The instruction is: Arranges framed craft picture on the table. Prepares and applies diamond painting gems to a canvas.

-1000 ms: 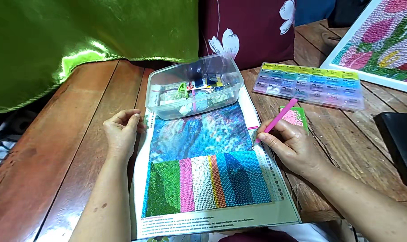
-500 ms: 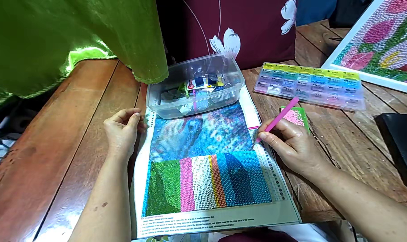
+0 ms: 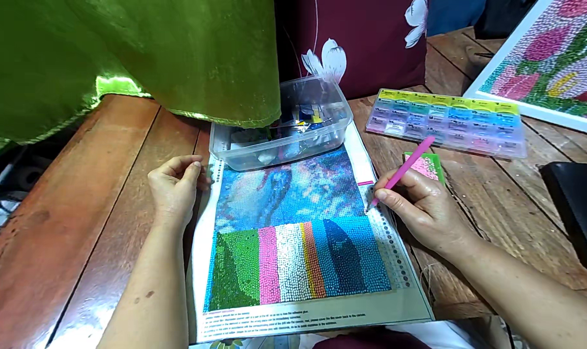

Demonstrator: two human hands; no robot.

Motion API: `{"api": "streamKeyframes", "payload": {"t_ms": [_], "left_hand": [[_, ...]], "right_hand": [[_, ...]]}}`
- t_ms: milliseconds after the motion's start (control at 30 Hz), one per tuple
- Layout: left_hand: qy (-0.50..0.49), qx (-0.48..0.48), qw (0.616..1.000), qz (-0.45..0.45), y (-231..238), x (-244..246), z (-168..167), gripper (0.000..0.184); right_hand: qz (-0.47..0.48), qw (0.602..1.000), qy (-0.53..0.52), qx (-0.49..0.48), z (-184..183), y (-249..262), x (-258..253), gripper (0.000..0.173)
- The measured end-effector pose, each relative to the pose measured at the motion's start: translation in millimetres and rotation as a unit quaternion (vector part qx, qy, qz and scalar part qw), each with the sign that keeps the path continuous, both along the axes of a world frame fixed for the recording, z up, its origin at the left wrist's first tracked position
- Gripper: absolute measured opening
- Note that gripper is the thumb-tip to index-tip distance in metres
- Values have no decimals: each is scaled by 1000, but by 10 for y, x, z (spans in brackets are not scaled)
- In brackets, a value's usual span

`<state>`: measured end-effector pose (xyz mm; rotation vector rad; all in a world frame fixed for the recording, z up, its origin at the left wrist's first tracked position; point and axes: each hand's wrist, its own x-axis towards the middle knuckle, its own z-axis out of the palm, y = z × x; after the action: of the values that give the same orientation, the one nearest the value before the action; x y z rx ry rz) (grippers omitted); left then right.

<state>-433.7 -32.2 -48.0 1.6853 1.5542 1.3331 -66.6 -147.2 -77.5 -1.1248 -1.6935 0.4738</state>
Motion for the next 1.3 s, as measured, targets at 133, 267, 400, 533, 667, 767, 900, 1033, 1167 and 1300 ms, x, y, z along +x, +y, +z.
{"api": "streamKeyframes", "payload": {"t_ms": [133,267,400,533,667,767,900,1033,1167,1300], "left_hand": [[-5,1,1000,-1,4,0,0,14],[-3,-1,1000,-2,3,4,5,14],[-4,1,1000,-5,7,3,1,13],[-1,4,1000,-5,11,-10,-12,14],[6,1,1000,-8,17,-24,-13,15],[5,2,1000,-8,13,-22,-10,15],[6,2,1000,-6,8,-10,-3,14],[7,1,1000,-6,7,-9,-3,15],[5,0,1000,-3,8,-15,-6,14],[8,2,1000,-4,6,-9,0,14]], "right_hand": [[2,1000,-12,-5,18,-8,-6,11],[5,1000,-17,-1,10,-6,-3,12],[10,1000,-22,-2,7,-3,0,12],[11,1000,-22,-2,8,-3,-2,13],[6,1000,-4,0,9,-9,-1,12],[12,1000,-14,3,5,-4,0,12],[20,1000,-22,8,-10,8,0,12],[15,999,-27,9,-15,12,-2,14],[8,1000,-27,8,-6,5,-9,14],[8,1000,-28,4,2,0,-10,13]]}}
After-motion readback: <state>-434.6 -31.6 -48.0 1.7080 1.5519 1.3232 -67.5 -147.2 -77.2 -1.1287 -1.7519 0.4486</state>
